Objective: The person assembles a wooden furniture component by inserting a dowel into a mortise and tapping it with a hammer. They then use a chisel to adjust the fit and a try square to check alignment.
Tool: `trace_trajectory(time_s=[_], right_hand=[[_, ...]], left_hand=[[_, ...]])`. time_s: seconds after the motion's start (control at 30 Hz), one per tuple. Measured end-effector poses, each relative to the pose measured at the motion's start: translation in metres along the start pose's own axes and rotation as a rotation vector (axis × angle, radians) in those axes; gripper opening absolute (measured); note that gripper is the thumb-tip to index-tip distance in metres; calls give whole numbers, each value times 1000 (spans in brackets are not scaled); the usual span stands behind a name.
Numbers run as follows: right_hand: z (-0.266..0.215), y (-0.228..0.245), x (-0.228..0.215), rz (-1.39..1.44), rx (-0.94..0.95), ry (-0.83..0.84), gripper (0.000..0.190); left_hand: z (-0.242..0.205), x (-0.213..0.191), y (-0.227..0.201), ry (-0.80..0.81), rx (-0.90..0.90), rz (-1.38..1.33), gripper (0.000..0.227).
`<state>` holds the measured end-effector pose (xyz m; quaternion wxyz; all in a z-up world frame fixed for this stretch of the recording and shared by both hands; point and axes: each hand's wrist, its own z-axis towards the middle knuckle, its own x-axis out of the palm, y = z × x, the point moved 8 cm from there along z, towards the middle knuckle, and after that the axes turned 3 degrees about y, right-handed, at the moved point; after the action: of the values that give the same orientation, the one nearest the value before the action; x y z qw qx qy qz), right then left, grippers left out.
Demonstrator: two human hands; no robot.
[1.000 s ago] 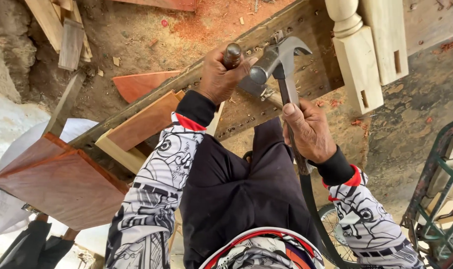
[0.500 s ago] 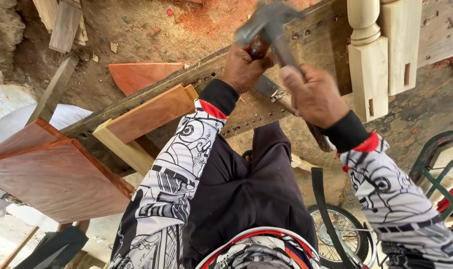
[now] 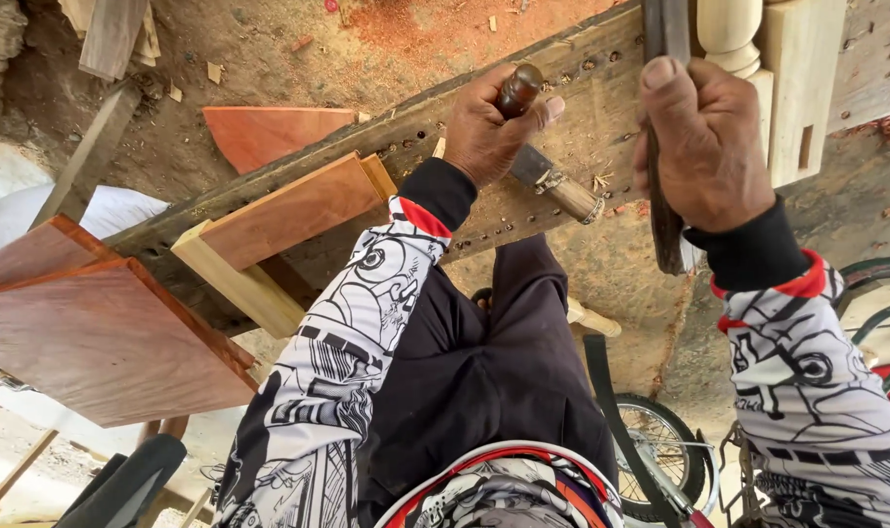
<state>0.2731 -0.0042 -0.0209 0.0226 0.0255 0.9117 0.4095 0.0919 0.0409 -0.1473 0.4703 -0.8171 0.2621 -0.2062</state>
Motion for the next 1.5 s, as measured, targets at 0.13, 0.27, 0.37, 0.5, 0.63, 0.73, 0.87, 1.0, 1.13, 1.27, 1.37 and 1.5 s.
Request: trace_trajectory(time_s=[0.13, 0.27, 0.37, 0.5, 0.63, 0.73, 0.87, 1.0, 1.13, 1.27, 1.37, 1.5], right_hand=[[3, -35, 22, 42, 12, 7, 50], [7, -42, 26, -371, 186, 165, 52], [13, -53, 12, -213, 252, 134, 49], [15, -48, 22, -702, -383, 150, 59], [2, -53, 28, -334, 447, 247, 57], [-4, -59, 32, -106, 379, 113, 52], [-36, -75, 38, -6, 474, 160, 56], [-90, -96, 34, 271, 446, 141, 53], [-122, -108, 11, 139, 112, -58, 43], [-153, -105, 15, 182, 32, -121, 21], [-164, -117, 22, 171, 137, -155, 12], [-187, -125, 32, 328, 133, -170, 7]], left_hand=[[-2, -2, 17, 36, -109, 69, 30], [4, -4, 14, 45, 5, -6, 30], [4, -5, 19, 58, -9, -23, 28], [6, -2, 26, 56, -72, -75, 28], [7, -4, 27, 55, -81, -106, 28], [0, -6, 25, 57, -54, -17, 27], [-13, -3, -19, 109, -140, -57, 17], [-46, -36, -110, 101, -76, 10, 29], [-71, -73, -173, 89, 226, -116, 24], [-97, -66, -165, 47, 152, -238, 20], [-116, -51, -154, 5, 176, -131, 23], [-153, -4, -140, -83, 424, 71, 25]])
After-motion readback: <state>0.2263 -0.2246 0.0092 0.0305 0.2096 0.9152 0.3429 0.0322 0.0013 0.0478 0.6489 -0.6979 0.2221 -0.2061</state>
